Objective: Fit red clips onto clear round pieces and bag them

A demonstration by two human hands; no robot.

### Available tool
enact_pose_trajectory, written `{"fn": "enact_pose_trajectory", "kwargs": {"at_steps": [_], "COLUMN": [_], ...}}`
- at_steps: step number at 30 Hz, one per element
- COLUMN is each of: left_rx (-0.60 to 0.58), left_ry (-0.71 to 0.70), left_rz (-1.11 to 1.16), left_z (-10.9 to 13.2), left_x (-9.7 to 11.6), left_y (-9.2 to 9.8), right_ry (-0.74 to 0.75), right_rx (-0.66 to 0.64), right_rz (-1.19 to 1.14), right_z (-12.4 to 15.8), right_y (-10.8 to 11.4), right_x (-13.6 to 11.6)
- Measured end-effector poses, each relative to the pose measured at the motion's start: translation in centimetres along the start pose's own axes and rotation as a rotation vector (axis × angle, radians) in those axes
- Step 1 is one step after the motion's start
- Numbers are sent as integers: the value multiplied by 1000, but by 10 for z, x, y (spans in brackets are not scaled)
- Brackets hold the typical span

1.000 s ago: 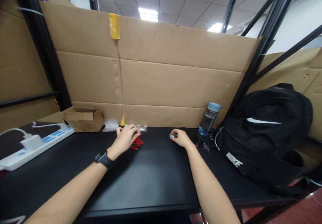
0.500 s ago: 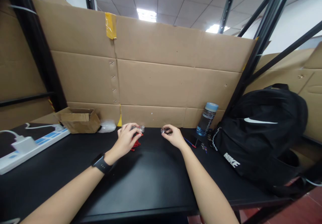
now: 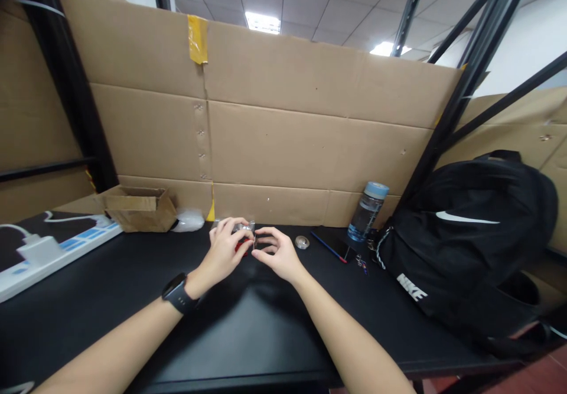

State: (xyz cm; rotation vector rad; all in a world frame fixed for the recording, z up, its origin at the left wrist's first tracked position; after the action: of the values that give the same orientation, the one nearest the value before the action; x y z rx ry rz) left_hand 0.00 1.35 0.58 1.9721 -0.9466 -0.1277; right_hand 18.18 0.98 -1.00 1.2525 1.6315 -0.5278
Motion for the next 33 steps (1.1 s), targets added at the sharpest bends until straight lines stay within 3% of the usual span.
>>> {"fn": "enact_pose_trajectory", "kwargs": {"at_steps": [19, 33], "left_rx": [-48, 31], "left_ry": [-44, -65], "left_rz": [-20, -4], "left_z": [1, 0], "left_x": [-4, -2], "left_y": [-10, -4], "right_ry": [-15, -38], "right_rx": [1, 20], "right_rz": [-78, -98], "right_z": [1, 0], "right_y": [-2, -6], "right_x": [3, 1]}}
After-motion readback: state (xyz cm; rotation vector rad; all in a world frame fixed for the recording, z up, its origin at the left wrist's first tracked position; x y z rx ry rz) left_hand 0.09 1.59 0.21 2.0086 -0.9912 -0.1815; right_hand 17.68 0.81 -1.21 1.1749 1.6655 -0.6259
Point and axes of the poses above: each hand's wrist, its own z-axis away from the middle knuckle, its own y-axis out of the back of the hand, x = y × z, the point moved 2 cm from there along -z, towards the middle knuckle, and after that the axes turned 11 degrees about -x, right-handed, at the moved point
